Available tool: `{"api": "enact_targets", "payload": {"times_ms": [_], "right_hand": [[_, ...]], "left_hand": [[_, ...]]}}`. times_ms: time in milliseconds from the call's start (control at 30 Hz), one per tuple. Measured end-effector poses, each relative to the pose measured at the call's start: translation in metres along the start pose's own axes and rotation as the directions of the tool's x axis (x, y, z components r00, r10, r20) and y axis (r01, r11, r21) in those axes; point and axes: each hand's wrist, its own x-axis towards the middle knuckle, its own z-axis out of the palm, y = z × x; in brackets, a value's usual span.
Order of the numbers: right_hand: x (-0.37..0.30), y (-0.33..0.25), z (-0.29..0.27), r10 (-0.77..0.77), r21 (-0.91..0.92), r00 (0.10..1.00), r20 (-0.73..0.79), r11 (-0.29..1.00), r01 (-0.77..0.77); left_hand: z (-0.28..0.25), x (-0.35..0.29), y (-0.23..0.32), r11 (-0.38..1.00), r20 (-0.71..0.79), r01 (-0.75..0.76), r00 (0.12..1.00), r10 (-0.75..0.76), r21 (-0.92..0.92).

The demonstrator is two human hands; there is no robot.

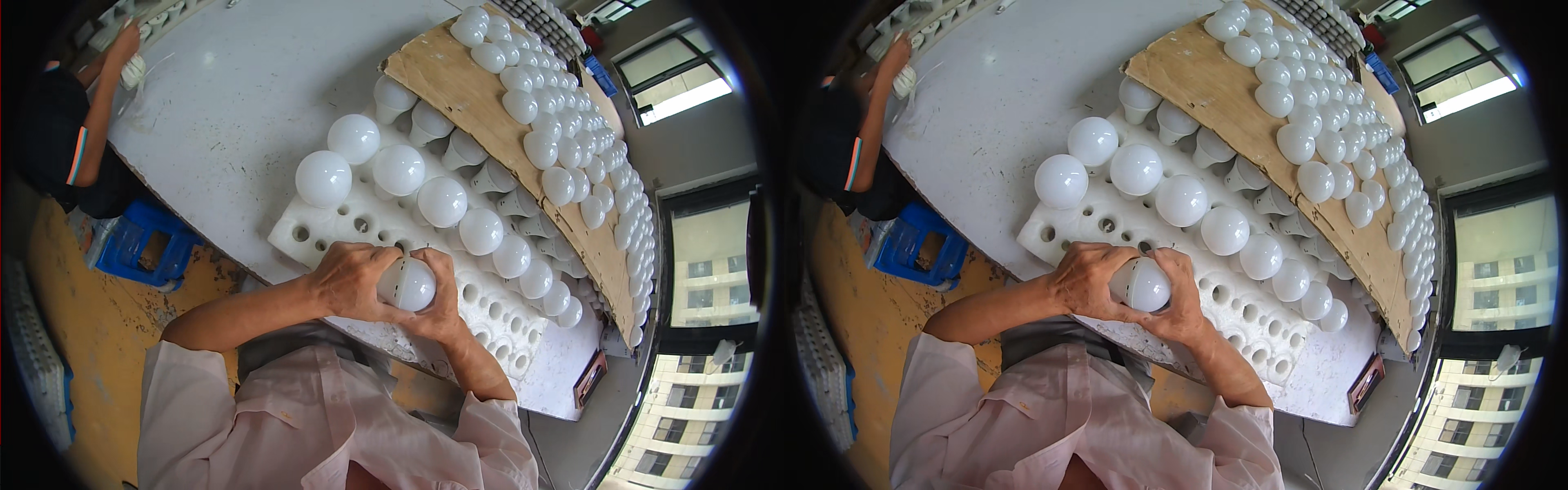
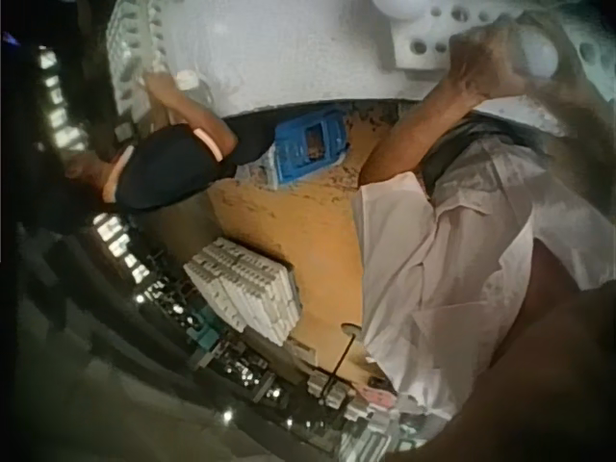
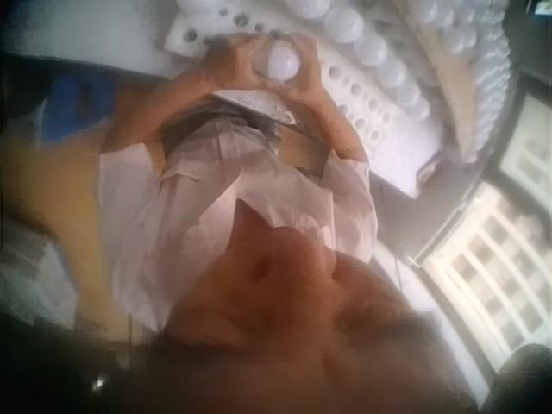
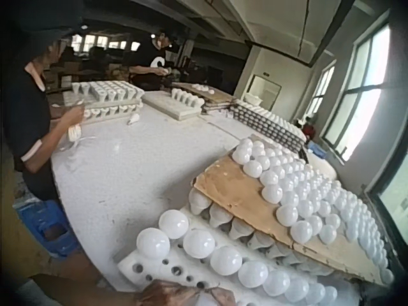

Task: The person assembles light bulbs by pressing bulb covers onto bulb bodies by hand and placing the assembled bulbs into slots on a foam tray.

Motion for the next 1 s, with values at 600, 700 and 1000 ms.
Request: {"api": "enact_targets", "payload": {"times_ms": [600, 700, 1000], "right_hand": [[0.001, -0.012, -0.006, 0.184, 0.053, 0.983, 0.016, 0.981, -0.185], [0.002, -0.012, -0.005, 0.157, 0.032, 0.987, 0.023, 0.987, -0.158], [0.002, -0.015, -0.016, 0.129, 0.022, 0.991, 0.033, 0.991, -0.130]], "left_hand": [[-0.030, -0.063, -0.044, 0.739, -0.464, -0.022, 0.790, -0.400, -0.673], [-0.035, -0.059, -0.041, 0.760, -0.452, 0.020, 0.793, -0.407, -0.649], [-0.040, -0.047, -0.043, 0.766, -0.477, 0.031, 0.767, -0.430, -0.642]]}}
